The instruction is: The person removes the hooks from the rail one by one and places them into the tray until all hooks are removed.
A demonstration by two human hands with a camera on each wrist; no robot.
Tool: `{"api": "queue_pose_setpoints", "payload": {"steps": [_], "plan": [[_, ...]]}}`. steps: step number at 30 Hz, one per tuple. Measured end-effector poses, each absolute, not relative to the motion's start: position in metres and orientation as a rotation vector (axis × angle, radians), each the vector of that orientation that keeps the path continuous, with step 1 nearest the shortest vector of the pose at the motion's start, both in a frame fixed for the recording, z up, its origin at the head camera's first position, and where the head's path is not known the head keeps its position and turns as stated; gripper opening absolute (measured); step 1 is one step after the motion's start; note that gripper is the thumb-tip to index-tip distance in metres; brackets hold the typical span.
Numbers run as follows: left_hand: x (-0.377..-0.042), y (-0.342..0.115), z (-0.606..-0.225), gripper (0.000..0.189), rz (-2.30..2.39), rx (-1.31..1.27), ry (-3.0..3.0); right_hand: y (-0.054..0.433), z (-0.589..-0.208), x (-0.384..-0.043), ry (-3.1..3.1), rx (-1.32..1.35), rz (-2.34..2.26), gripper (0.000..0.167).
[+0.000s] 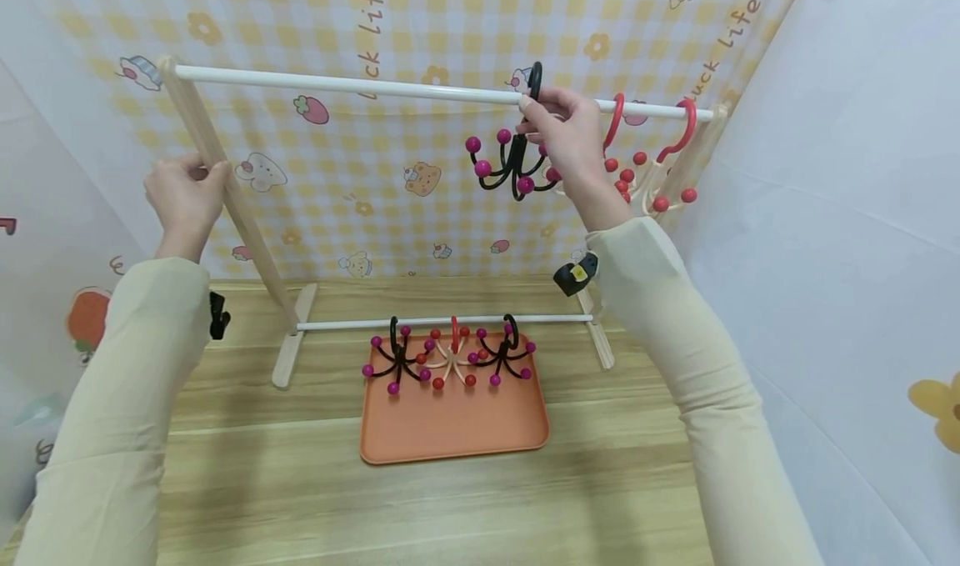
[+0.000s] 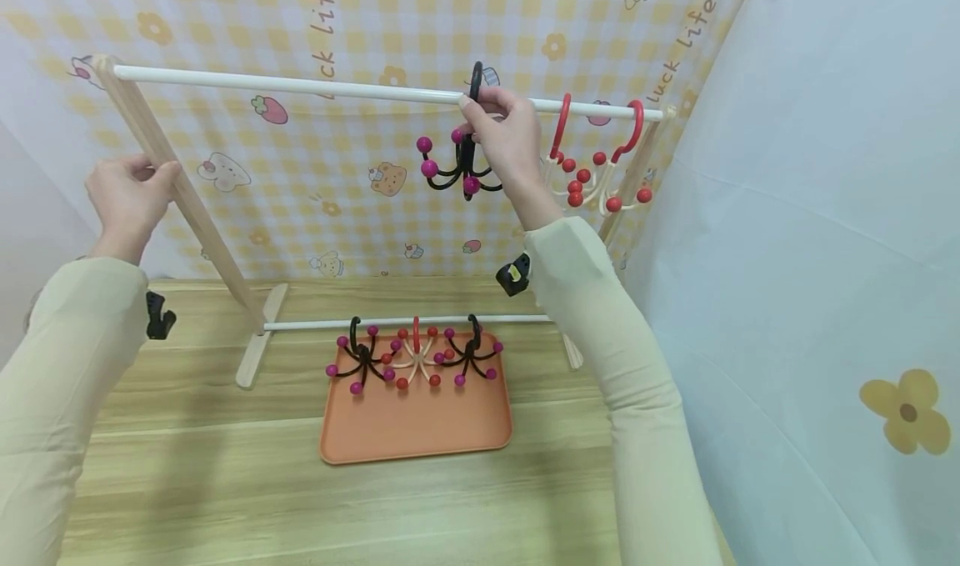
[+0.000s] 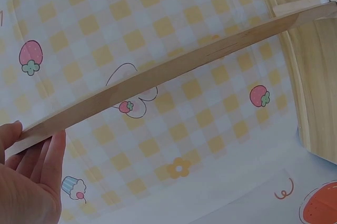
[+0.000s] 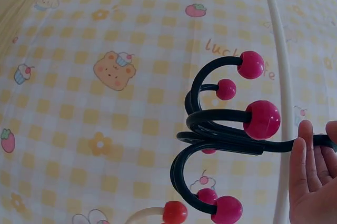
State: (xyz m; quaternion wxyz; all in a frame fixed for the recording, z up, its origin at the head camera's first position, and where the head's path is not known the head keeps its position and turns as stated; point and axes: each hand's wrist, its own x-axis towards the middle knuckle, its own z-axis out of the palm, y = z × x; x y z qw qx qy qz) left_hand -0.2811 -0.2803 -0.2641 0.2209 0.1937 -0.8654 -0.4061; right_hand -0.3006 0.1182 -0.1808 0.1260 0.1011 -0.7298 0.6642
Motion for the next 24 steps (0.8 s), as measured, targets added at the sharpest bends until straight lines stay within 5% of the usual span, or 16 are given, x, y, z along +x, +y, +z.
{"api": "queue_pose_setpoints", "payload": {"steps": [24], "plan": [[-0.281,-0.281,-0.265,0.042,-1.106,0.522,-2.388,0.114,-0.228,-0.263,-2.302,0.462,1.951,0.024]]}}
